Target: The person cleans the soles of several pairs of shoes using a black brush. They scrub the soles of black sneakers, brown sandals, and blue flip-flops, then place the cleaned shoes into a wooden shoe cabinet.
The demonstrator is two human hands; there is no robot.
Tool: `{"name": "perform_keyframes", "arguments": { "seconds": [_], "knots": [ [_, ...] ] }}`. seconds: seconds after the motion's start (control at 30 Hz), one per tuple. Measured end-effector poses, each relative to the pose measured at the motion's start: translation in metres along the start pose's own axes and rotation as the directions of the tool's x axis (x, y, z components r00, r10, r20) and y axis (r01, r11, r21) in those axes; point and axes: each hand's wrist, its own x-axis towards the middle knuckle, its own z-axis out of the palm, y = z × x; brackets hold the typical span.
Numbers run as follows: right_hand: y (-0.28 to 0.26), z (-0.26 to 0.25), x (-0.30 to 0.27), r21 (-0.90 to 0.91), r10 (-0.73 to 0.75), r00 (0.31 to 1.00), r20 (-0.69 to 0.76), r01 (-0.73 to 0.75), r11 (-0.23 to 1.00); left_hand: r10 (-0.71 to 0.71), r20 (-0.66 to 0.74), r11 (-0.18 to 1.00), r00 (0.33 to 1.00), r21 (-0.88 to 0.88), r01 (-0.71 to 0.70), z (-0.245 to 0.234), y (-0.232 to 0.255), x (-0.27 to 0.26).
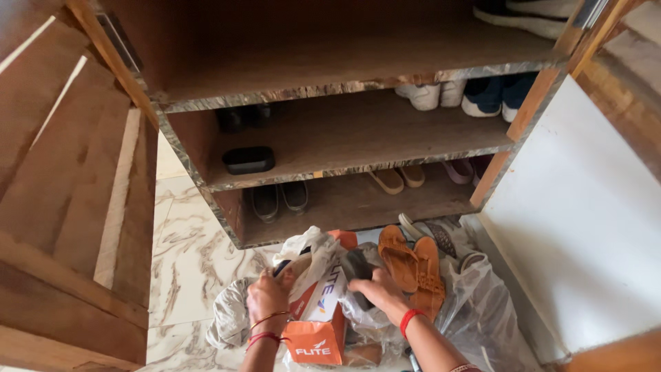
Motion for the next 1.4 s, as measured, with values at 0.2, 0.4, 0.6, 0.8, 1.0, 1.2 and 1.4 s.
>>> {"name": "perform_keyframes", "arguments": {
  "seconds": [0.2, 0.4, 0.6, 0.8, 1.0, 1.2, 1.4],
  "knots": [
    [-0.026, -0.020, 0.009, 0.657, 0.018, 0.998, -0.059, 0.025, 0.754, 0.069, -0.035, 0.991, 0.997, -0.109, -0.073, -0.024, -0.019, 0.008],
    [-0.034, -0.047, 0.011, 0.686, 0.151, 0.986, 0.068, -0.157, 0.710, -0.076, 0.287, 0.761, 0.955, -0.602, 0.242, -0.029, -0.038, 0.019],
    [-0.035, -0.065, -0.004, 0.856, 0.055, 0.991, 0.120, -0.131, 0.500, -0.120, 0.440, 0.492, 0.890, -0.752, 0.439, -0.029, -0.047, 0.006],
    [-0.023, -0.084, -0.006, 0.915, 0.044, 0.999, -0.001, -0.017, 0.402, 0.047, 0.450, 0.402, 0.892, -0.826, 0.395, -0.008, -0.043, -0.008],
    [-0.004, -0.093, -0.002, 0.876, 0.074, 0.973, -0.217, 0.161, 0.455, 0.038, 0.290, 0.602, 0.956, -0.771, 0.209, -0.002, -0.036, -0.001],
    [-0.012, -0.097, -0.019, 0.896, 0.052, 0.991, -0.124, 0.089, 0.436, 0.136, 0.201, 0.533, 0.970, -0.840, 0.099, -0.026, -0.013, 0.003],
    [-0.019, -0.099, -0.038, 0.883, 0.082, 0.996, 0.027, -0.062, 0.465, 0.188, 0.174, 0.515, 0.967, -0.855, 0.054, -0.036, -0.002, -0.003]
  ]
}}
